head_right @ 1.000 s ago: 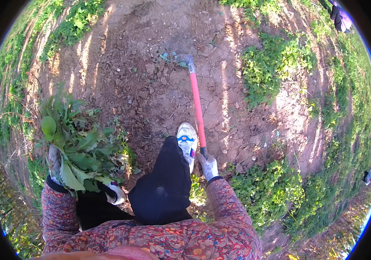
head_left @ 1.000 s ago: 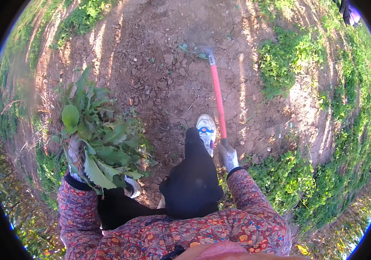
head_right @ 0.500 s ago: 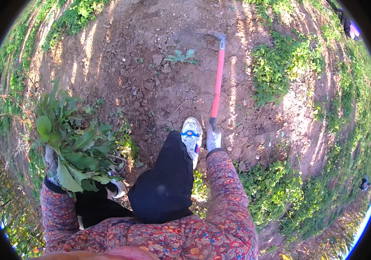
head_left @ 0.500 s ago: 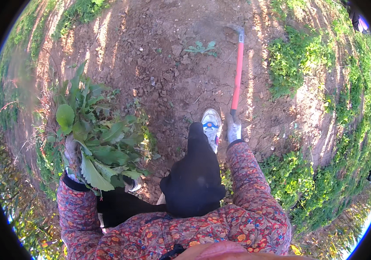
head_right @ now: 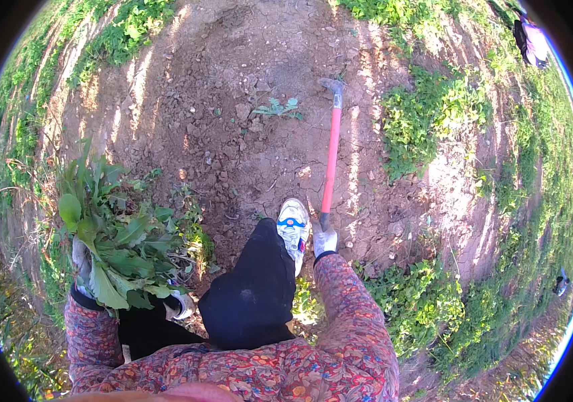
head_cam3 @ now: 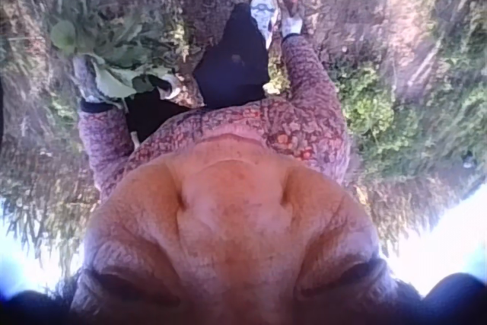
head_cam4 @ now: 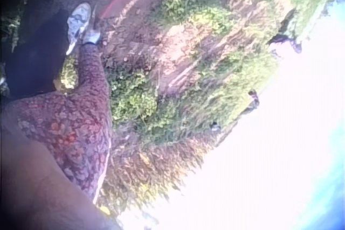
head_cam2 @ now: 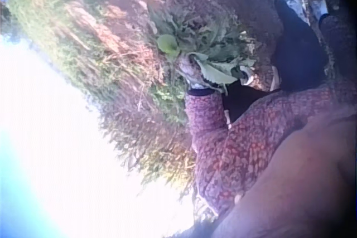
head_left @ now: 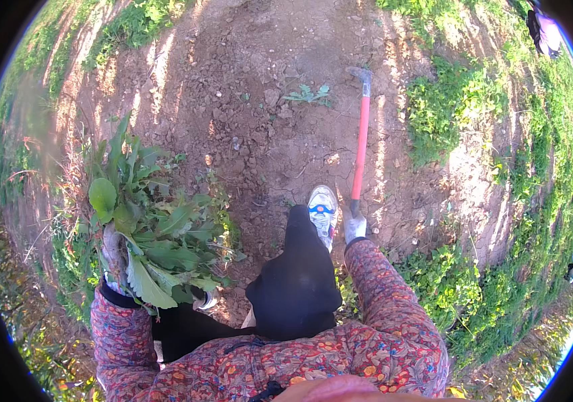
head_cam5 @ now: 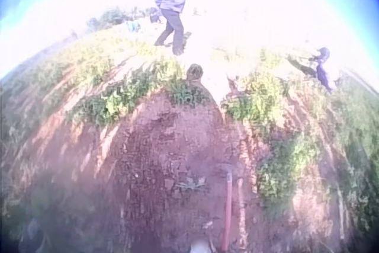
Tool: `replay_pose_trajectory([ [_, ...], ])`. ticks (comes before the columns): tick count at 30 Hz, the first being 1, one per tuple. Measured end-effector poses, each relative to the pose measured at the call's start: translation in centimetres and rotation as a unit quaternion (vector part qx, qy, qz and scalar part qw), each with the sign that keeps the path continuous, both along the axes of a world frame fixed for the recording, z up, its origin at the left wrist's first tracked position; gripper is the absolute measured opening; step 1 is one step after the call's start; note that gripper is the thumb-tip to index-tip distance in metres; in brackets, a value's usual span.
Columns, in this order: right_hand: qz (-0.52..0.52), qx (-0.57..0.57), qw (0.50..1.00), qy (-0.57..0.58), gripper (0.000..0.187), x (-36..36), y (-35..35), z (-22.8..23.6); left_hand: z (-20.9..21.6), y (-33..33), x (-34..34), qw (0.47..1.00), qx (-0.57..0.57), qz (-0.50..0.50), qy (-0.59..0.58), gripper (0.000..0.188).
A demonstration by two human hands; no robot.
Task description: The person uses a hoe to loosen soil around weeds and pulls them out by hand, gathering the removed plants into a bundle held in the left hand. The person moves along a row, repeating the cycle of hoeing and uprooting weeds.
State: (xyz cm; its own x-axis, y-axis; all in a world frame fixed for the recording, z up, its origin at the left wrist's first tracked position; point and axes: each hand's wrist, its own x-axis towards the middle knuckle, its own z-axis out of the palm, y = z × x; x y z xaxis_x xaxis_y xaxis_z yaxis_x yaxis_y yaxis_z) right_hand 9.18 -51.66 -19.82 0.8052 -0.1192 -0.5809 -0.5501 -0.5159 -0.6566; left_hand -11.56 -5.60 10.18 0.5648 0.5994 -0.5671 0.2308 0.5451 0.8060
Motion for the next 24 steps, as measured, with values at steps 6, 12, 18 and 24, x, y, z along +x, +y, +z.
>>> replay_pose_trajectory([
  [6, -0.065, 0.087, 0.991, 0.080, 0.027, -6.2, -4.8, 2.8, 2.0, -2.5, 2.1, 0.999, -0.025, -0.030, -0.002, 0.035],
  [12, -0.235, 0.249, 0.936, 0.079, 0.031, 1.8, 1.6, 2.2, 1.7, -1.6, 1.6, 0.997, 0.009, -0.066, -0.025, 0.037],
  [18, -0.018, 0.081, 0.995, 0.045, 0.040, 6.1, 3.3, -4.1, -2.7, 2.4, -3.8, 0.996, 0.053, -0.054, 0.049, 0.036],
  [24, -0.087, 0.181, 0.964, 0.173, 0.032, 2.5, 1.9, 3.9, 1.1, -0.6, 0.6, 0.997, 0.002, -0.078, -0.028, 0.032],
])
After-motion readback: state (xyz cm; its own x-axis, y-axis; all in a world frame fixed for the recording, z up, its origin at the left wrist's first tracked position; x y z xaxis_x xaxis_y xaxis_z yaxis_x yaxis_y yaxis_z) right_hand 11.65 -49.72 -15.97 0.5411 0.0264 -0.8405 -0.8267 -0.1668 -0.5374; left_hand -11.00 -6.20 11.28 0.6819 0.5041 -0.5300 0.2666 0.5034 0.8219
